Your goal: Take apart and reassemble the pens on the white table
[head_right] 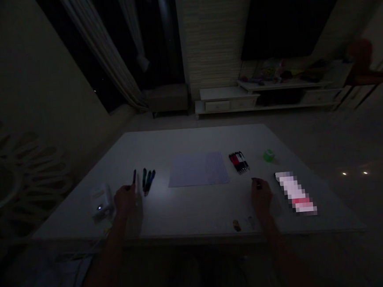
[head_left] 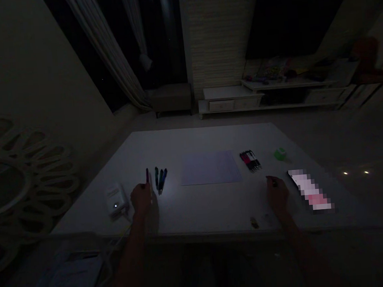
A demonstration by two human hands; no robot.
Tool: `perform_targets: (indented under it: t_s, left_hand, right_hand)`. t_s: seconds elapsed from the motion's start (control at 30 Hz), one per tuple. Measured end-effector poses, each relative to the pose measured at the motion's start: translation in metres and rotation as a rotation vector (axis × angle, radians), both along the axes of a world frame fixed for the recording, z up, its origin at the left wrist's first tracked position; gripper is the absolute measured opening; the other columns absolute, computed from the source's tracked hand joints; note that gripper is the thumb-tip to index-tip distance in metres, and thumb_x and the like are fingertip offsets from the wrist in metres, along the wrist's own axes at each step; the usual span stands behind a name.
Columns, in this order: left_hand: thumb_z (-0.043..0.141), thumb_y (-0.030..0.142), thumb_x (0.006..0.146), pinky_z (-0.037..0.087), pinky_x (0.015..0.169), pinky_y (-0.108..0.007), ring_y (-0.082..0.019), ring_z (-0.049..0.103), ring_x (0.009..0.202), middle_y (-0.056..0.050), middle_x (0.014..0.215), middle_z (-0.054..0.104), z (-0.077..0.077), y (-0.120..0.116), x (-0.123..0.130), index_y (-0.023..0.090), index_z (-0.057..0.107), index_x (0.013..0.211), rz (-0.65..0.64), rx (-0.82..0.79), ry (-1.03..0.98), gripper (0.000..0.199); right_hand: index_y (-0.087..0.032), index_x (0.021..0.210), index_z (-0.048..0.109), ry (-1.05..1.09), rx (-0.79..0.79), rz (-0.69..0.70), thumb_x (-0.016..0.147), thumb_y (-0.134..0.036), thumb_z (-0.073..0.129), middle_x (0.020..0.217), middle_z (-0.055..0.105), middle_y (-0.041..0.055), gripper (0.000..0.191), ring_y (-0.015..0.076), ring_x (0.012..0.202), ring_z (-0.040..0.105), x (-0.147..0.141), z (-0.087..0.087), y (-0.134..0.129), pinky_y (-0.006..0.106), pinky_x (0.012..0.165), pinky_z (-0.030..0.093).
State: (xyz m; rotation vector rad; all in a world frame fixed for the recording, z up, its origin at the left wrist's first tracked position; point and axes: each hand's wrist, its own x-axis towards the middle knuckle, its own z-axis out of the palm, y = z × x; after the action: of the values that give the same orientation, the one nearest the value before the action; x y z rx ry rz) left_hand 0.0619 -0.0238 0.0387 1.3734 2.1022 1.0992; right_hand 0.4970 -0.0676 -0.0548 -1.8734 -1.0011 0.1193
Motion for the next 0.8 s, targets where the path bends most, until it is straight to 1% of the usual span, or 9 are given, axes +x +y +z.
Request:
perform_targets:
  t_s: [0.1,0.2,0.3,0.37,0.47,0.53,0.6,0.7,0.8]
  left_hand:
    - [0.05,0.061,0.076,0.04,0.051,-0.022,-0.012,0.055,0.059,-0.003,0.065,0.059,-0.013,-0.01,0.031,0.01,0.061,0.087,-0.067,-0.005,-0.198,0.054]
    - [0.059,0.067,0.062,0.036,0.049,-0.018,-0.007,0.046,0.052,0.002,0.06,0.051,-0.038,-0.026,0.083,0.012,0.061,0.088,-0.318,-0.083,-0.662,0.06]
    - [0.058,0.066,0.064,0.034,0.047,-0.019,-0.007,0.044,0.051,0.003,0.059,0.048,-0.058,-0.042,0.13,0.012,0.061,0.086,-0.467,-0.182,-0.74,0.058]
    - [0.051,0.065,0.072,0.039,0.051,-0.023,-0.01,0.049,0.054,-0.001,0.063,0.053,-0.062,-0.047,0.145,0.012,0.062,0.087,-0.516,-0.176,-0.623,0.056]
    - [0.047,0.053,0.082,0.046,0.071,-0.034,-0.019,0.058,0.081,-0.01,0.092,0.062,-0.056,-0.049,0.143,0.016,0.059,0.104,-0.441,0.093,-0.185,0.045]
    - [0.05,0.041,0.084,0.039,0.091,-0.043,-0.024,0.053,0.106,-0.012,0.112,0.058,-0.049,-0.047,0.133,0.022,0.055,0.116,-0.452,0.303,0.183,0.037]
    - [0.051,0.03,0.085,0.027,0.102,-0.049,-0.024,0.047,0.116,-0.009,0.114,0.059,-0.046,-0.041,0.126,0.027,0.055,0.115,-0.604,0.401,0.475,0.03]
    - [0.044,0.018,0.088,0.03,0.1,-0.044,-0.018,0.056,0.099,-0.004,0.096,0.063,-0.05,-0.03,0.123,0.023,0.058,0.1,-0.83,0.407,0.649,0.019]
    - [0.041,0.017,0.089,0.04,0.081,-0.033,-0.016,0.057,0.082,-0.004,0.086,0.062,-0.061,-0.023,0.129,0.018,0.057,0.092,-0.834,0.371,0.665,0.016]
  right_hand:
    - [-0.015,0.091,0.064,0.17,-0.022,0.341,0.08,-0.045,0.043,0.089,0.064,0.0117,0.038,0.0213,0.079,0.057,-0.065,0.012,-0.01,0.033,0.073,0.044]
    - [-0.019,0.096,0.065,0.336,-0.042,0.76,0.084,-0.044,0.041,0.096,0.064,0.0088,0.037,0.0194,0.086,0.058,-0.139,0.026,-0.016,0.031,0.076,0.045]
    - [-0.019,0.097,0.065,0.51,-0.041,0.818,0.084,-0.045,0.042,0.098,0.065,0.0077,0.036,0.0191,0.089,0.059,-0.183,0.038,-0.011,0.029,0.073,0.046]
    - [-0.017,0.089,0.066,0.536,-0.053,0.78,0.081,-0.045,0.047,0.09,0.067,0.0076,0.034,0.0196,0.084,0.06,-0.186,0.042,-0.006,0.028,0.07,0.046]
    - [-0.017,0.081,0.067,0.412,-0.1,0.703,0.079,-0.043,0.049,0.077,0.068,0.0059,0.031,0.0187,0.072,0.06,-0.166,0.043,-0.001,0.027,0.064,0.043]
    - [-0.019,0.079,0.068,0.31,-0.143,0.756,0.078,-0.041,0.052,0.071,0.067,0.0042,0.028,0.0177,0.066,0.059,-0.149,0.043,-0.001,0.026,0.061,0.041]
    - [-0.019,0.078,0.069,0.287,-0.172,0.882,0.075,-0.041,0.057,0.068,0.067,0.0027,0.026,0.0163,0.063,0.058,-0.137,0.043,-0.002,0.025,0.059,0.04]
    - [-0.016,0.068,0.066,0.438,-0.202,0.881,0.072,-0.051,0.058,0.052,0.058,0.0004,0.037,0.0128,0.049,0.05,-0.136,0.04,-0.002,0.023,0.05,0.036]
    - [-0.016,0.053,0.054,0.687,-0.25,0.738,0.072,-0.065,0.049,0.039,0.042,-0.0029,0.052,0.0097,0.037,0.038,-0.145,0.031,0.0,0.023,0.041,0.028]
